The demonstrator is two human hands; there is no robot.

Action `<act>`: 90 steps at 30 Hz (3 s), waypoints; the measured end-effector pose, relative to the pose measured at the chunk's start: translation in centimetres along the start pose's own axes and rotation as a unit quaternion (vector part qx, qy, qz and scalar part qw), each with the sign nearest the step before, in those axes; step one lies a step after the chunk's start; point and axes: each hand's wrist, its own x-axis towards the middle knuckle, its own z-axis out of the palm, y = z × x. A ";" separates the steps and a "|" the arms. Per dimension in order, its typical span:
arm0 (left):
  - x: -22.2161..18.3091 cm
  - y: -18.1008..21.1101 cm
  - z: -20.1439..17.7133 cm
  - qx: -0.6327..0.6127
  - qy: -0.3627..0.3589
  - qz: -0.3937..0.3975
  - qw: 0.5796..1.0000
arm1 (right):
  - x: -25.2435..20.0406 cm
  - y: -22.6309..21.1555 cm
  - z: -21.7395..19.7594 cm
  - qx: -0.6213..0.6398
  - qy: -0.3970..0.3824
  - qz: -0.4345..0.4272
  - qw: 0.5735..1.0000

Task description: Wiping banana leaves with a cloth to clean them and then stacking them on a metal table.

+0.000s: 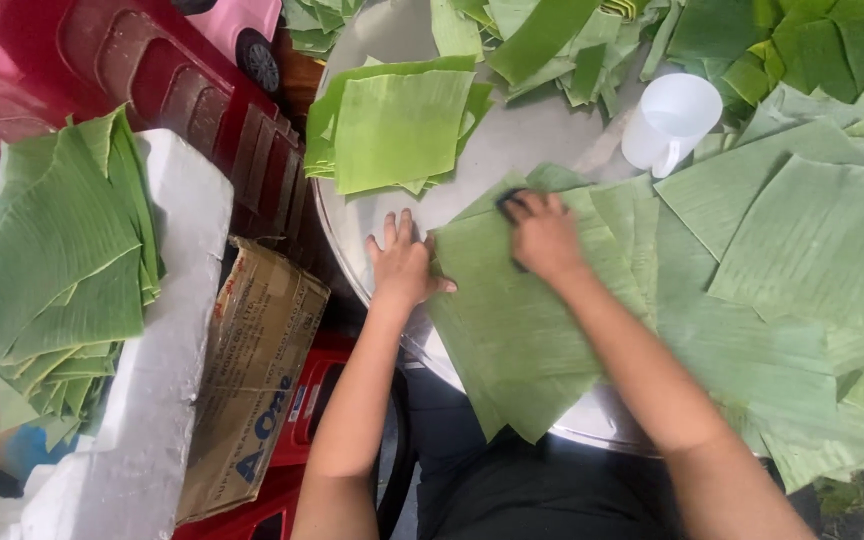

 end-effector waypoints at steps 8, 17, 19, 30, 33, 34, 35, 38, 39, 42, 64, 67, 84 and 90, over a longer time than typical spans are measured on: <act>-0.1 0.7 -0.4 -0.019 0.005 -0.006 1.000 | 0.7 6.7 1.5 -0.021 0.056 0.049 0.997; 2.3 0.2 2.5 0.049 0.010 -0.012 0.999 | -1.0 -9.5 3.8 0.053 0.059 -0.132 0.988; 1.3 0.8 1.1 0.055 0.002 -0.016 0.998 | -1.2 -8.6 3.7 0.085 0.037 -0.116 0.989; 0.0 1.6 -0.7 -0.008 0.017 -0.013 1.000 | -1.7 8.9 2.5 -0.090 0.005 0.080 0.993; -0.2 2.2 -0.8 0.034 0.003 -0.018 0.999 | -1.8 6.5 1.7 -0.025 0.074 0.047 0.996; 0.0 2.2 -1.2 0.033 0.004 -0.018 0.999 | -2.3 2.9 0.0 -0.026 0.075 0.046 0.996; 0.0 2.3 -1.1 0.043 0.001 -0.018 0.999 | -3.2 -0.8 -1.5 0.099 0.037 0.070 0.992; 1.4 2.1 0.5 0.076 -0.003 -0.020 0.997 | -7.2 -8.5 2.1 0.100 0.044 -0.019 0.994; 2.1 2.0 1.3 0.094 0.000 -0.028 0.995 | -8.7 -10.5 4.5 -0.027 0.088 -0.135 0.987; 2.4 2.0 1.5 0.099 -0.011 -0.028 0.995 | -10.9 -9.7 1.4 0.044 0.055 -0.104 0.992; 3.3 2.2 1.1 0.074 -0.009 0.014 0.997 | -15.8 -3.5 1.8 0.082 0.064 -0.109 0.989; 2.9 2.0 1.2 0.067 -0.007 0.016 0.998 | -17.9 1.0 -1.2 -0.001 0.054 -0.050 0.997; 12.9 -2.0 8.2 -0.185 0.143 -0.007 0.972 | -23.4 9.1 -7.2 0.388 0.302 0.107 0.865; 8.2 0.8 1.2 -0.279 0.132 -0.052 0.950 | -25.7 8.5 -10.2 0.505 0.263 0.209 0.795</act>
